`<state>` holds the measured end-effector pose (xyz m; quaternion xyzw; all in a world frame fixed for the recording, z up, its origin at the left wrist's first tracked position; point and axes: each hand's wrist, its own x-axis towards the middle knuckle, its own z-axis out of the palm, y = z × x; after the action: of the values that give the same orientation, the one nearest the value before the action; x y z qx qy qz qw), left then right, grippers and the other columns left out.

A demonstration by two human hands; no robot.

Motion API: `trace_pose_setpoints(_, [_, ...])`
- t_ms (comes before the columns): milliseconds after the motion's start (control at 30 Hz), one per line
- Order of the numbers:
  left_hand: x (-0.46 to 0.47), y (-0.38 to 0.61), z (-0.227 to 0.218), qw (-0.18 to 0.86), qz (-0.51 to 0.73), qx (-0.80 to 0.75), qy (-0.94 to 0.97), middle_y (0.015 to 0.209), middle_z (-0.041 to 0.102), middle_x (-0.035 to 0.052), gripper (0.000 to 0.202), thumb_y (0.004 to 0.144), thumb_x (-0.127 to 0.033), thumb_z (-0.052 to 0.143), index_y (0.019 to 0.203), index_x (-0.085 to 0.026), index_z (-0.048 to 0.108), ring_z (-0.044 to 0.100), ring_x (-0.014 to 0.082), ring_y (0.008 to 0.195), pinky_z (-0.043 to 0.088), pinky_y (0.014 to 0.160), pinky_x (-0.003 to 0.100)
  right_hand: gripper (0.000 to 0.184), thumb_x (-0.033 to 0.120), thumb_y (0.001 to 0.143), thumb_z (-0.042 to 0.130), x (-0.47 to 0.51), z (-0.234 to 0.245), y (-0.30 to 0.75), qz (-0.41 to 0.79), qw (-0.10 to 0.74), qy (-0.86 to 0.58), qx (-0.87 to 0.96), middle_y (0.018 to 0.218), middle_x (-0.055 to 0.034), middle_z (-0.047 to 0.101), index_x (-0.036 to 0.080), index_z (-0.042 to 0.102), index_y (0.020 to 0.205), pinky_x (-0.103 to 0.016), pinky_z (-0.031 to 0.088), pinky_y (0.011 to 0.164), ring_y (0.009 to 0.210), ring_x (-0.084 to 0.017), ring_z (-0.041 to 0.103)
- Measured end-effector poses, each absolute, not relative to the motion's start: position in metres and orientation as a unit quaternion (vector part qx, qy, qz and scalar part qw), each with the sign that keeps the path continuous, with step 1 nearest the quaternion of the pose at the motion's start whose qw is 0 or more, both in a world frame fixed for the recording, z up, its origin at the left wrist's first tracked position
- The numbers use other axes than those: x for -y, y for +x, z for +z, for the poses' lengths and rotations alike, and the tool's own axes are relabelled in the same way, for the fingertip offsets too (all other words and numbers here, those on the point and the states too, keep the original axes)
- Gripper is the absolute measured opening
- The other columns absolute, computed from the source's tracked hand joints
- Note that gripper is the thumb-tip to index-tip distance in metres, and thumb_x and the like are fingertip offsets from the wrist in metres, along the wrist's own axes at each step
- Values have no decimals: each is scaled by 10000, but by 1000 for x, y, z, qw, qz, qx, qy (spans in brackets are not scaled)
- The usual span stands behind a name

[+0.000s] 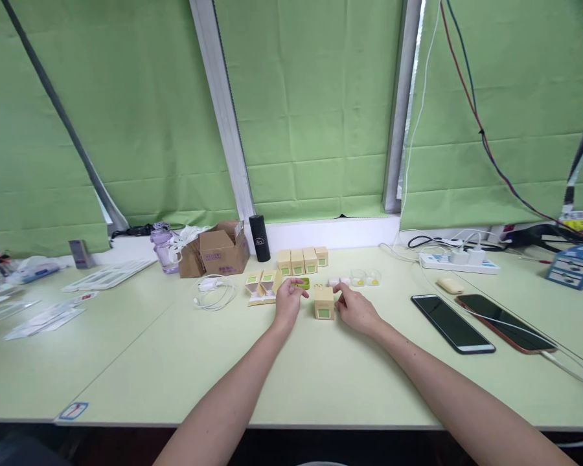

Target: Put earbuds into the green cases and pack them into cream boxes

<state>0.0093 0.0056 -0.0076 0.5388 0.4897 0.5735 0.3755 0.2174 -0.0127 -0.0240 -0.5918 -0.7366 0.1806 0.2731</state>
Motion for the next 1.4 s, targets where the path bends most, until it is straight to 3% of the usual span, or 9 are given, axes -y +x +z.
trace_pose_setpoints(133, [-11,4,-9,381,603,-502,488,642,695,9,318,629,-205,573,935,-190,659,434,134,548,311,586,262,412,127,807,665,17,-19,221,226,235,-555,765,896,-17,695,222,578,1198,-279,376,676,811,-201,632])
trace_pose_setpoints(333, [-15,1,-10,371,621,-505,471,633,683,8,311,613,-213,572,914,-191,648,458,139,573,316,589,258,692,263,704,838,21,-20,222,265,297,-524,752,1165,-71,652,230,531,1323,-323,477,824,1022,-245,641])
trace_pose_setpoints(467, [-14,1,-10,368,623,-505,470,627,674,1,315,610,-219,566,915,-196,642,442,135,560,307,586,260,625,355,735,844,19,-25,213,265,363,-530,719,1206,-71,638,225,534,1262,-326,498,788,883,-197,644])
trace_pose_setpoints(633, [-14,0,-11,365,620,-502,479,641,675,-1,309,630,-237,578,931,-201,638,464,145,579,318,594,261,452,231,742,807,11,-27,205,287,389,-533,695,1132,-24,675,232,557,1119,-280,501,698,722,-132,627])
trace_pose_setpoints(867, [-15,-1,-13,360,624,-498,482,634,668,-6,301,646,-231,567,936,-193,637,464,135,547,329,587,254,418,127,614,872,-16,-3,207,283,357,-554,697,1023,-28,747,201,633,949,-255,521,652,769,-160,692])
trace_pose_setpoints(1133, [-12,2,-10,368,619,-496,486,625,661,-13,297,650,-212,565,937,-191,637,420,122,511,311,559,250,463,212,732,835,-86,41,228,206,392,-607,660,1197,-61,725,202,629,1147,-265,523,708,904,-175,694])
trace_pose_setpoints(1400, [-10,3,-11,367,613,-491,498,620,656,-14,287,655,-209,568,935,-192,631,435,125,526,312,563,247,506,126,718,823,-131,32,224,164,343,-677,630,1080,-86,755,204,662,1191,-287,517,767,963,-227,704])
